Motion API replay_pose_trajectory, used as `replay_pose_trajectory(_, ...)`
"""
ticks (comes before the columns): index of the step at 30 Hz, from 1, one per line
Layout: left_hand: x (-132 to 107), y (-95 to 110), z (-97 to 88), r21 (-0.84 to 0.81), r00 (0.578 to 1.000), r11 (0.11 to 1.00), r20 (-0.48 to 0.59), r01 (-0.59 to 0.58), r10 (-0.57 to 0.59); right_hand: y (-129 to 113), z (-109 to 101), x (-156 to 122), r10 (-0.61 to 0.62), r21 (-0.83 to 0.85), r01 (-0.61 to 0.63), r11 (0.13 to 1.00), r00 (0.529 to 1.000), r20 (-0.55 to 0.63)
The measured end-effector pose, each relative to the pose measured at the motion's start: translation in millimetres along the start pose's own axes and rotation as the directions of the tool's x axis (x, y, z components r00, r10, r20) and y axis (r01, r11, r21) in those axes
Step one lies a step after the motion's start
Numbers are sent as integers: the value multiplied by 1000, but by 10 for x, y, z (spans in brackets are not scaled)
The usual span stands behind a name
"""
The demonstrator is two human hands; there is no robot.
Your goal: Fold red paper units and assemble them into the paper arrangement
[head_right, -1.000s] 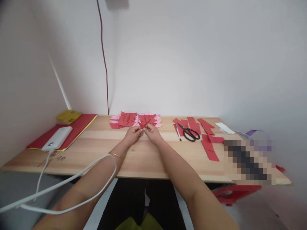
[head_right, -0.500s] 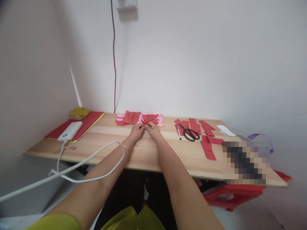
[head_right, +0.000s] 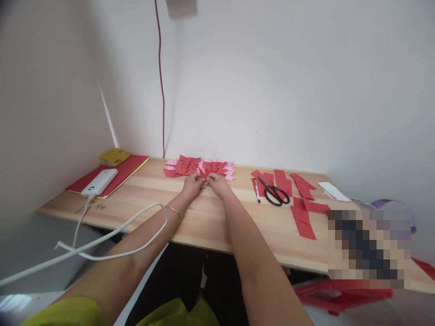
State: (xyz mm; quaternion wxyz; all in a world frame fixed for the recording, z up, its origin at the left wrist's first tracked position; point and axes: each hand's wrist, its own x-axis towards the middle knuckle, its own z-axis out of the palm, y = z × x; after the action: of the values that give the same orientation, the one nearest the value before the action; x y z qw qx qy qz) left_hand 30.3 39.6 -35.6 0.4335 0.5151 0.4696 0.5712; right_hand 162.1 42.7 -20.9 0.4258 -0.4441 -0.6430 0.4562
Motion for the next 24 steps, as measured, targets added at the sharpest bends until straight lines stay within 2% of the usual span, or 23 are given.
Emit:
replay_pose_trajectory(5, -14, 43, 25, 15, 998, 999, -48, 31, -30, 6, 13, 12, -5, -46, 5, 999, 1000, -17)
replay_pose_trajectory(13, -38, 89, 19, 29, 997, 998, -49, 58, -57, -9, 118, -18, -151, -328, 78, 942, 967, -205)
replay_pose_trajectory(19, -57, 86, -24, -26, 998, 998, 30, 59, -58, -33, 116, -53, -173, -268, 116, 956, 965, -199)
replay_pose_trajectory(24, -76, 117, -73, -71, 996, 996, 80, 55, -49, -88, 107, -55, -244, -260, 197, 945, 956, -164)
